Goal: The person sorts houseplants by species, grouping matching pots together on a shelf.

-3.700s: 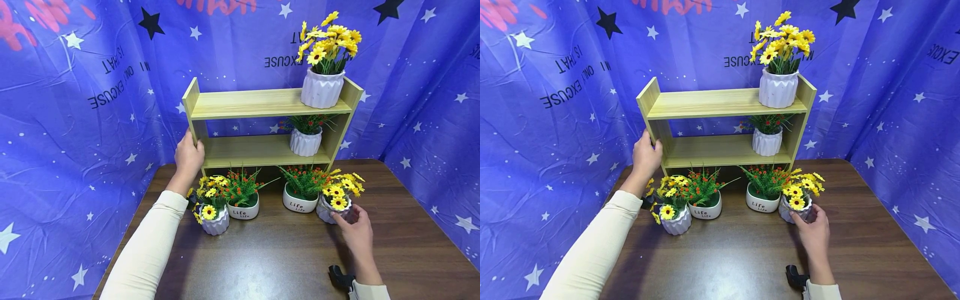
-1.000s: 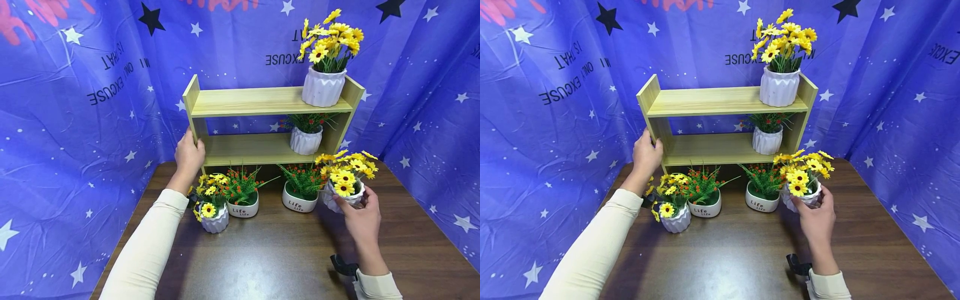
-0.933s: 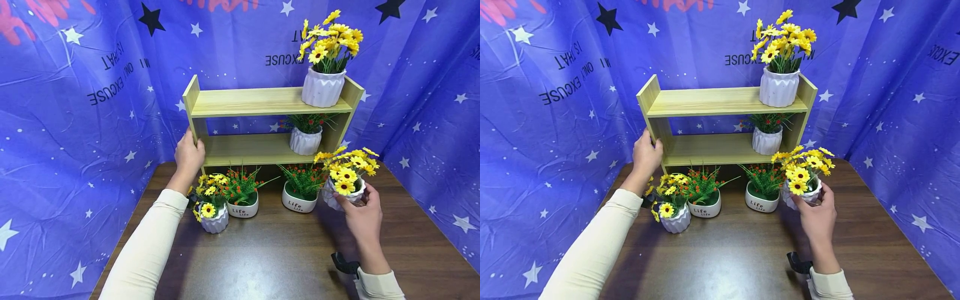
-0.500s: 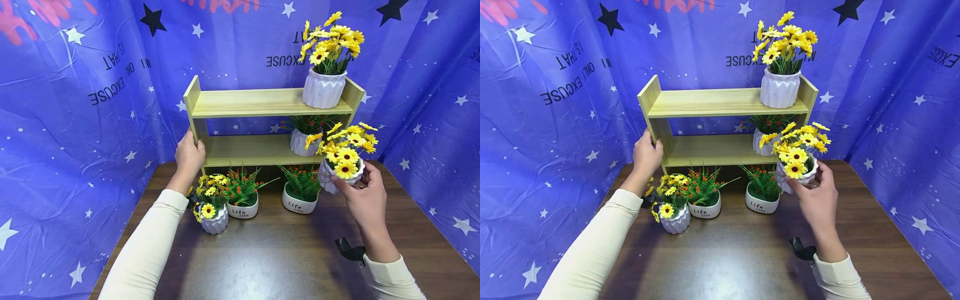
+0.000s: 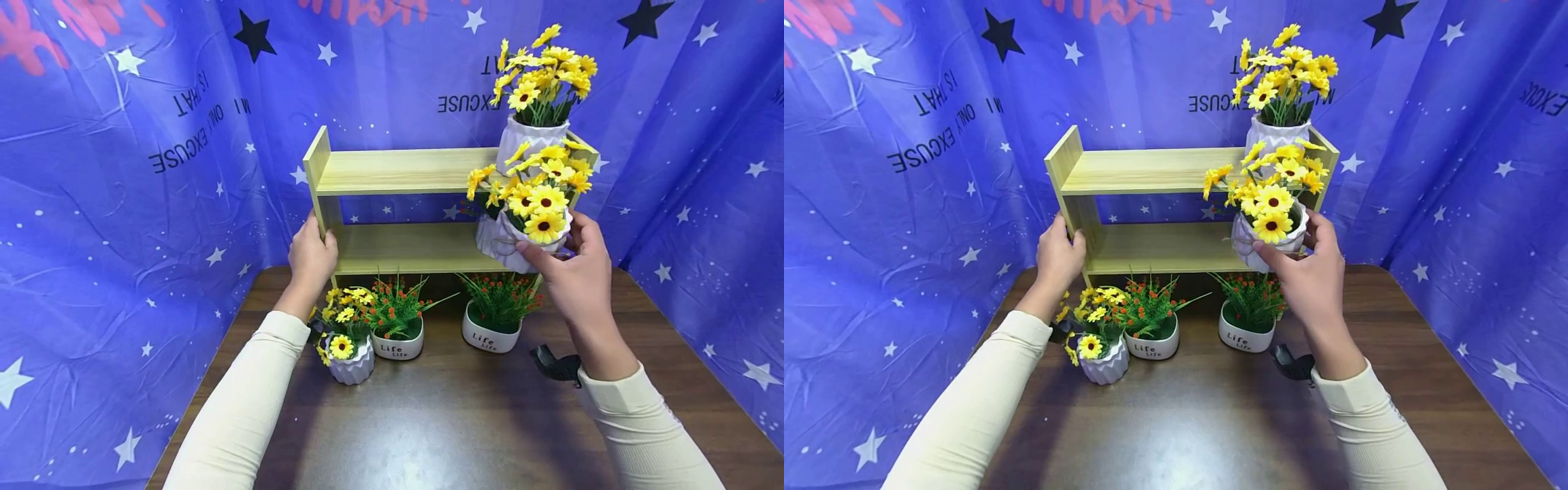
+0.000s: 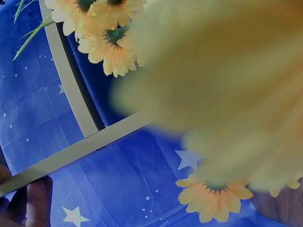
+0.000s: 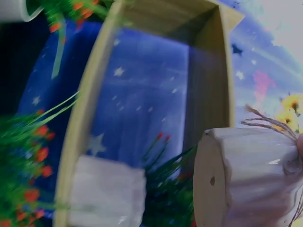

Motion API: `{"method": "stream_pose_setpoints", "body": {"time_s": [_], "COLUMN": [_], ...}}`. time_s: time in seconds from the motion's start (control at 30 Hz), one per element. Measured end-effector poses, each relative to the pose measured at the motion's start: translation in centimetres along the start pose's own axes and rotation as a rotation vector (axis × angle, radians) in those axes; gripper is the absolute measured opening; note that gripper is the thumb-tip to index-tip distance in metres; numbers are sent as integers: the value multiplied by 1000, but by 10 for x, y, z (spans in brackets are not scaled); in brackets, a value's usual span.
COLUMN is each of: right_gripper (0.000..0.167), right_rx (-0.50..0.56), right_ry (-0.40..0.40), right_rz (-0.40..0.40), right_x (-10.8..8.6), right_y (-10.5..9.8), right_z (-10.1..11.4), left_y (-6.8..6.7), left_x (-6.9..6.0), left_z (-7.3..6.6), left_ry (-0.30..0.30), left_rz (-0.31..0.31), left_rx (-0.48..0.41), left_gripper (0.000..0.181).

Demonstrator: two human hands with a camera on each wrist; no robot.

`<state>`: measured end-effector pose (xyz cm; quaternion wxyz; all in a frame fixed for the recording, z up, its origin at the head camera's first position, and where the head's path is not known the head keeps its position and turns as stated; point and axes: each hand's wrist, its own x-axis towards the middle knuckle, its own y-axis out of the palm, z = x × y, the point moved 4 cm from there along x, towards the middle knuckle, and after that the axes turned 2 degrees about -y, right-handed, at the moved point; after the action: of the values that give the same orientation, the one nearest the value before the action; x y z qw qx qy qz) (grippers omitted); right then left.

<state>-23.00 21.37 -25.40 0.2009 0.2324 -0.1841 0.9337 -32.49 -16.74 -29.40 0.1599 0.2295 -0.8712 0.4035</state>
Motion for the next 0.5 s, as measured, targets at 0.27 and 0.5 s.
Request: {"method": "stream_pose_setpoints", "body": {"time_s": [0.27, 0.5], "right_gripper": [71, 66], "right_rx": [-4, 92], "right_ry": [-73, -48], "right_rz": [13, 78], "right_x": [21, 35], "right_y": [17, 31], "right_z": [33, 49], "left_y": [0, 0], "left_x": [0, 0], "left_z": [-1, 0], "left_ry": [-10, -19], "left_rz": [14, 16], "left_rx": [-7, 5], "left_gripper": [46, 46]}}
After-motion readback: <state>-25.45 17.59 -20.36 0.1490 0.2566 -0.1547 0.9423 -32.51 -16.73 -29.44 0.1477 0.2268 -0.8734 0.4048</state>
